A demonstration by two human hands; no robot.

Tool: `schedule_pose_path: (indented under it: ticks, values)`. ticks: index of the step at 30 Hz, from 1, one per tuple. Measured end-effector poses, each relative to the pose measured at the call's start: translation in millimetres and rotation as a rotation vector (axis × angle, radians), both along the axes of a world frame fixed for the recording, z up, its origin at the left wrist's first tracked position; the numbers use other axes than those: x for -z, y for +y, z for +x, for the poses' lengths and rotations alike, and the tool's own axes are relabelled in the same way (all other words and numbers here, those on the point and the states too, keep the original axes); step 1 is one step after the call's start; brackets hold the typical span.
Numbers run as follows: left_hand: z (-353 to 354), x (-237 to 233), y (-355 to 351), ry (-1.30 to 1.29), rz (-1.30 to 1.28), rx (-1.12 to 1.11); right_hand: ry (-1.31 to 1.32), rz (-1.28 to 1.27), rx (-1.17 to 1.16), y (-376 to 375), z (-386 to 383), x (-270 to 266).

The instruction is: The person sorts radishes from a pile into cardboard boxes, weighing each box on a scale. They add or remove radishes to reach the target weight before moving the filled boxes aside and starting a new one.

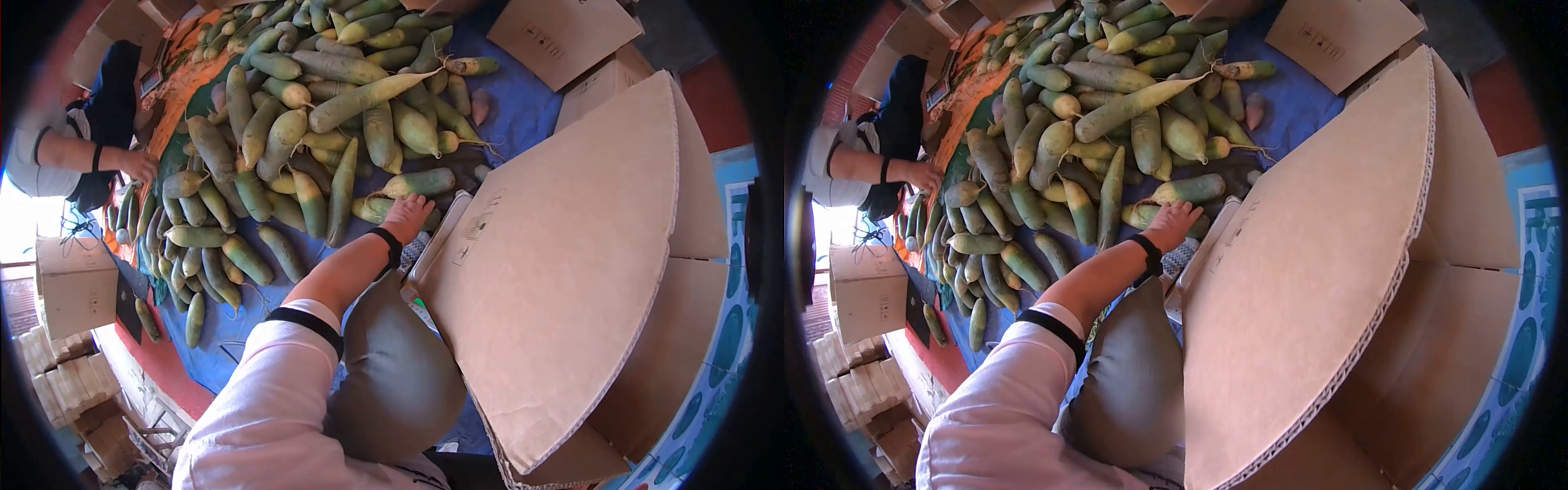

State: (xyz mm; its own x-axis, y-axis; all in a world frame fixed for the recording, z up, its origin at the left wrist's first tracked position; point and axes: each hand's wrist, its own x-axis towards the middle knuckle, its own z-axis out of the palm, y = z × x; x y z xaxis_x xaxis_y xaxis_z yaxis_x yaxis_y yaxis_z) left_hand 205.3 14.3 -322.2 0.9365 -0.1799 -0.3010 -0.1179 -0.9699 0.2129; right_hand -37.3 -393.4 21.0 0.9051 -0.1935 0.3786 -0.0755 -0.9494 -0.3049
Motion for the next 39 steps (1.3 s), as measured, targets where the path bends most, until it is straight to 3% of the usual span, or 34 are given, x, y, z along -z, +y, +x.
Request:
schedule_pose_path:
  ticks: [1,2,4,7,8,10,11,13,19,21,23,26,28,33,37,39]
  values:
    - [2,4,-2,-0.051,0.055,-0.007,-0.141,0.470,0.325,7,-1,5]
    - [4,6,-4,-0.103,0.110,-0.013,-0.140,0.469,0.326,-15,-7,9]
    - [9,4,-4,-0.060,0.141,0.006,-0.099,-0.744,-0.460,-80,-23,12]
    - [13,-3,-7,-0.019,0.188,0.026,-0.034,-0.801,-0.451,-84,-28,9]
    - [13,-4,-8,-0.013,0.203,0.028,-0.033,-0.802,-0.449,-64,-25,7]
    - [11,4,-6,-0.021,0.175,0.025,-0.021,0.252,0.383,-7,-14,5]
    - [10,7,-4,-0.026,0.149,0.019,-0.020,0.252,0.386,-23,-17,5]
    - [9,-2,4,-0.032,0.108,-0.007,-0.056,-0.646,-0.446,-65,-21,6]
    - [-6,-56,49,-0.260,-0.150,-0.203,0.178,-0.494,-0.303,-26,0,-13]
    - [-14,-67,68,-0.335,-0.356,-0.316,0.162,-0.421,-0.303,-1,13,-23]
    - [-23,-83,84,-0.410,-0.376,-0.361,0.144,-0.349,-0.306,3,14,-23]
    - [-31,-124,101,-0.546,-0.712,-0.676,0.118,-0.428,-0.342,-10,9,-19]
    - [-26,-138,118,-0.623,-0.833,-0.722,0.138,-0.523,-0.366,-9,11,-21]
    - [-5,-202,157,-1.013,-1.250,-0.857,0.152,-0.425,-0.319,14,13,-31]
    - [1,-202,208,-1.206,-1.066,-1.107,0.165,-0.448,-0.302,9,8,-31]
    - [-3,-168,232,-0.915,-1.132,-1.302,0.138,-0.450,-0.308,3,6,-27]
